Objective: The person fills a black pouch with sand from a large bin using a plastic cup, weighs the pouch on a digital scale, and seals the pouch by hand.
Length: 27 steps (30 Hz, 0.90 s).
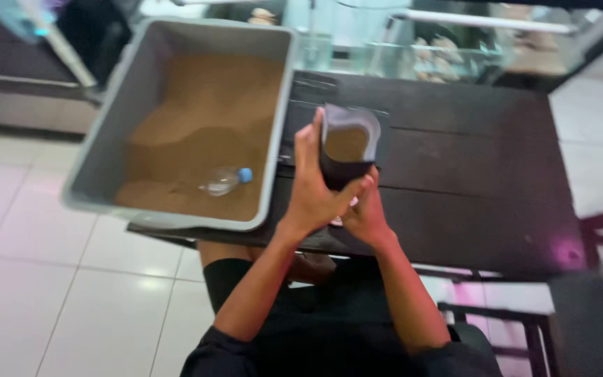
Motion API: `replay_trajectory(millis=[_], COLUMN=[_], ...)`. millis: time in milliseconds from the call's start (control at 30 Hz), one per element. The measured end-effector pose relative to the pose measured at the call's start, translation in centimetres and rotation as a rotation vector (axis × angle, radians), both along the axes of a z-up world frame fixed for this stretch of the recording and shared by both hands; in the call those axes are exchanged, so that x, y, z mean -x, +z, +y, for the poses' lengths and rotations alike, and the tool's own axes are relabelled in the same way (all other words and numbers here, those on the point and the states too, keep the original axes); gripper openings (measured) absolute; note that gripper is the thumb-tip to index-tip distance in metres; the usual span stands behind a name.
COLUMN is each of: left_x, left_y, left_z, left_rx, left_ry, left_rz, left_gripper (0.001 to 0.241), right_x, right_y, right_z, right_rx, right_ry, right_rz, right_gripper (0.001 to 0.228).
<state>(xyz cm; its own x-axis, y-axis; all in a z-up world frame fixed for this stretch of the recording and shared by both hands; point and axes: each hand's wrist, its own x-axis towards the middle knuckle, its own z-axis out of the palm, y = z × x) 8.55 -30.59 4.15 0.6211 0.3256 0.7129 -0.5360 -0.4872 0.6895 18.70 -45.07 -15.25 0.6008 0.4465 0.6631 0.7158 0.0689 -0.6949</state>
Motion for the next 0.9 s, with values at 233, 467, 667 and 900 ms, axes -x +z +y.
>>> replay_trajectory(millis=[233, 467, 667, 900], left_x=[-2.2, -3.0, -3.2, -3.1], left_y=[-10.4, -15.9, -22.0, -25.7], left_z=[-8.1, -9.8, -10.6, -12.6], left_rx=[0.065, -0.027, -0.086, -0.069], left_ry=[-0.340, -0.351, -0.178, -0.087], left_rz=[0.281, 0.306, 0.337, 0.359], left_gripper=[0.117, 0.093, 0.039, 0.020], right_x=[0.5, 0.9, 1.8, 1.6], right_y=[-3.1, -4.0, -3.7, -7.5], right_z=[-13.2, -18.1, -19.6, -19.2], right_rx=[0.215, 0.248, 0.337, 0.336], right_ry=[-0.159, -0.186, -0.517, -0.605], right_rz=[0.215, 0.662, 0.361, 0.278], right_gripper=[0.047, 0.085, 0.040, 0.026])
